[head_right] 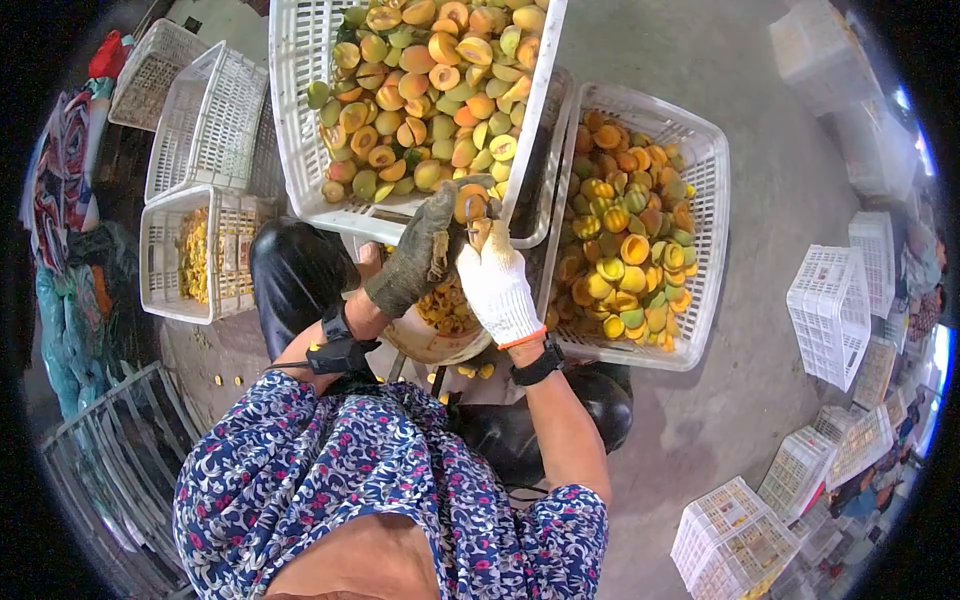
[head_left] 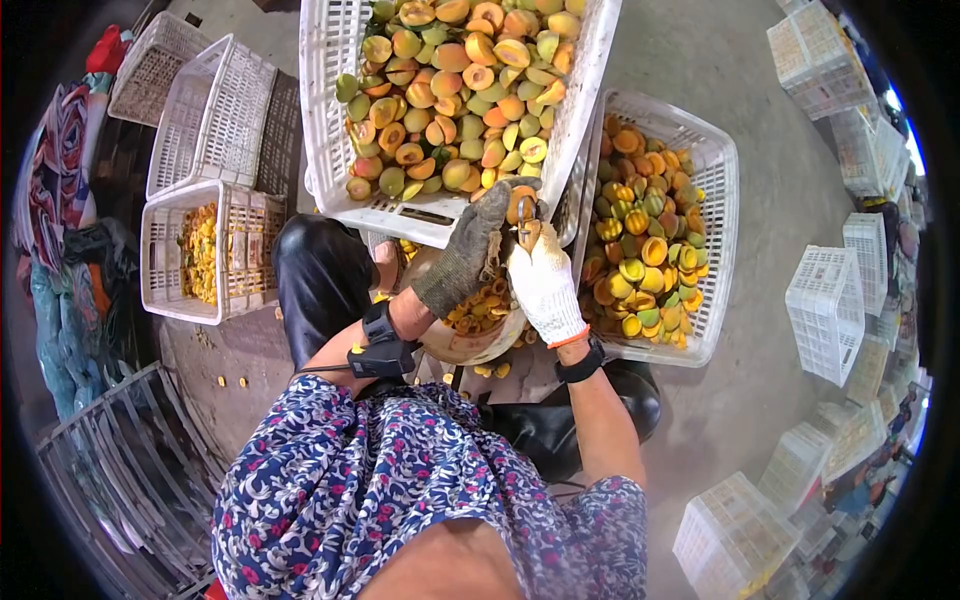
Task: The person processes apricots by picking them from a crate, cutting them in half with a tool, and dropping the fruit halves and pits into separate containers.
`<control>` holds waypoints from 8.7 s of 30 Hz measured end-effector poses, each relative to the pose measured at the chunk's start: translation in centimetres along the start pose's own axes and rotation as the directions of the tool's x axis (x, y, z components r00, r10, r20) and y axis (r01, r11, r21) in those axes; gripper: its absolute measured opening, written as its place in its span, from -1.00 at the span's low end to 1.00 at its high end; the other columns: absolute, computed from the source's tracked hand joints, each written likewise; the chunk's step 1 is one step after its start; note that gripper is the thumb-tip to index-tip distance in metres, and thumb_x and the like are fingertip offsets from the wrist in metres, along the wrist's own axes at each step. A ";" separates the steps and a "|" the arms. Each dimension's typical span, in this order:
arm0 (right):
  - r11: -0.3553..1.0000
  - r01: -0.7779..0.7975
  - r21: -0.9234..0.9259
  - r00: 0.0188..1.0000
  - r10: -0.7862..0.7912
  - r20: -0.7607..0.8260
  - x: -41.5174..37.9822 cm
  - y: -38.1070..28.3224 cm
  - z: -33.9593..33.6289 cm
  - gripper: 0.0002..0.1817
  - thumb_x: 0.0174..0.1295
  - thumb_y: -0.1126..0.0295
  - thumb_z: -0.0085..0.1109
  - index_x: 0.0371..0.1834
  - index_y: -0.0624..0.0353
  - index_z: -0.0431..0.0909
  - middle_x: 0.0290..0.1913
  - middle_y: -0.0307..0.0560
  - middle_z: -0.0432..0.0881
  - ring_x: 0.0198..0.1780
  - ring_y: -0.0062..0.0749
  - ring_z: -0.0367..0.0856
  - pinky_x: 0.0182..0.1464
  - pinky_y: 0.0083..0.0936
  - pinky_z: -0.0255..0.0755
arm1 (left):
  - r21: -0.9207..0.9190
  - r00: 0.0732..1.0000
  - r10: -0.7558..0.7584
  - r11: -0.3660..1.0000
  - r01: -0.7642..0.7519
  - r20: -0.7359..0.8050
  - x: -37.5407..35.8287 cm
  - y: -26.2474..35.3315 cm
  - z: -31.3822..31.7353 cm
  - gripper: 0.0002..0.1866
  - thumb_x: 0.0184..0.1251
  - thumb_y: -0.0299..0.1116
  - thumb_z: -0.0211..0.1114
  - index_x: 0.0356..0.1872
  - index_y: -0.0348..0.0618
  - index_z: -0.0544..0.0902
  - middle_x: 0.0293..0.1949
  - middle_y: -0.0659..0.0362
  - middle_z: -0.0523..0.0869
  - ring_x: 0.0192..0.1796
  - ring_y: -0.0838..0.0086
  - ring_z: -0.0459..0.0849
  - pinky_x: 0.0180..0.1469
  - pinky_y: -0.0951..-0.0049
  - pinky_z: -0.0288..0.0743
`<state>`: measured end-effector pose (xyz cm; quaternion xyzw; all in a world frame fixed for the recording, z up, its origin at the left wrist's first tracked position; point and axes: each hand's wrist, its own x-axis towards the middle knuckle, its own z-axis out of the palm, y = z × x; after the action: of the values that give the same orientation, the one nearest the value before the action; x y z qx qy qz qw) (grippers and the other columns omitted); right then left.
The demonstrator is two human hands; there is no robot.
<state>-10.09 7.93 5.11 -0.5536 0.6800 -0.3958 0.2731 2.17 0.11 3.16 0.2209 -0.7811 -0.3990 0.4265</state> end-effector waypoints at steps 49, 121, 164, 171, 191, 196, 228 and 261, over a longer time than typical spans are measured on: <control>0.992 -0.013 0.124 0.999 0.018 -0.039 -0.5 0.0 0.7 -0.68 0.26 0.41 0.02 0.05 0.32 0.40 -0.28 0.21 0.54 -0.26 0.13 0.54 -0.17 -0.16 0.45 | -0.673 0.891 -0.444 0.632 0.384 0.091 1.6 0.2 2.0 -0.44 0.54 0.07 -0.11 0.19 -0.25 0.44 0.03 0.05 0.59 0.05 0.41 0.59 0.15 0.35 0.50; 0.790 -0.423 0.443 0.906 0.368 0.210 -0.1 -1.8 -1.6 -0.76 0.34 0.29 0.10 -0.13 0.25 0.41 -0.57 -0.08 0.51 -0.59 -0.28 0.53 -0.53 -0.40 0.42 | -0.470 0.936 -0.300 0.810 0.351 0.183 2.1 -0.8 -0.5 -0.42 0.53 0.05 -0.07 0.18 -0.32 0.47 0.10 0.06 0.58 0.16 0.40 0.54 0.27 0.37 0.37; 0.334 -0.787 0.518 0.613 0.330 0.718 -1.6 0.5 -0.7 -0.88 0.36 0.32 0.08 -0.29 0.09 0.46 -0.58 -0.34 0.40 -0.67 -0.66 0.29 -0.66 -0.64 0.19 | -0.399 0.745 -0.489 0.636 0.661 0.454 0.3 -2.7 -0.5 -0.42 0.55 0.06 -0.15 -0.34 -0.29 0.61 -0.37 0.16 0.65 -0.28 0.51 0.60 -0.10 0.48 0.48; 0.577 -0.736 0.355 0.593 0.295 0.749 0.1 -1.7 -2.0 -0.74 0.35 0.20 -0.02 -0.45 0.07 0.33 -0.70 -0.33 0.27 -0.80 -0.62 0.18 -0.80 -0.58 0.09 | -0.827 0.597 -0.614 -0.177 0.534 0.517 -0.9 -4.8 0.6 -0.59 0.54 -0.01 -0.08 -0.21 -0.18 0.50 -0.37 0.16 0.58 -0.37 0.44 0.57 -0.23 0.40 0.53; 0.850 -0.519 0.087 0.573 0.271 0.773 -2.1 1.7 -1.9 -0.74 0.23 0.22 0.08 -0.25 0.20 0.43 -0.59 -0.20 0.45 -0.69 -0.53 0.41 -0.67 -0.51 0.35 | 0.945 0.725 -0.677 0.304 0.122 0.124 2.7 -9.0 -9.7 -0.82 0.25 -0.25 0.21 -0.18 -0.01 0.66 -0.20 0.06 0.74 -0.13 0.13 0.74 -0.23 0.12 0.59; 0.945 -0.082 -0.317 0.663 0.289 0.691 -3.3 4.5 -0.4 -0.68 0.21 0.17 0.06 -0.24 0.26 0.48 -0.48 -0.01 0.58 -0.44 -0.21 0.62 -0.37 -0.29 0.53 | 0.952 0.766 -0.627 0.299 0.070 0.141 0.3 -12.2 -9.1 -0.75 0.07 -0.32 0.26 -0.16 0.04 0.67 -0.33 -0.01 0.71 -0.20 0.04 0.70 -0.19 0.05 0.54; 0.974 0.179 -0.142 0.898 -0.103 0.427 -2.7 6.1 -0.5 -0.73 0.28 0.24 0.04 -0.25 0.24 0.57 -0.32 0.18 0.63 -0.25 0.10 0.60 -0.21 -0.15 0.48 | 0.919 0.742 -0.650 0.375 0.121 0.167 1.4 -11.8 -6.3 -0.74 0.23 -0.19 0.20 -0.10 0.00 0.60 -0.20 0.03 0.72 -0.11 0.07 0.70 -0.17 0.07 0.56; 0.990 0.141 0.001 0.990 -0.141 0.032 -1.1 2.1 -0.4 -0.73 0.26 0.36 0.21 -0.12 0.31 0.42 -0.45 0.19 0.59 -0.35 0.14 0.64 -0.40 -0.22 0.48 | -0.505 0.819 -0.543 0.662 0.554 0.187 0.1 -1.9 0.9 -0.61 0.45 -0.21 0.19 0.11 -0.29 0.47 -0.11 0.08 0.67 -0.08 0.43 0.65 0.00 0.44 0.51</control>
<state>-11.27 9.24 3.51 -0.6065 0.6349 -0.4049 0.2551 1.39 -0.71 1.36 0.3129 -0.5378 -0.7132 0.3229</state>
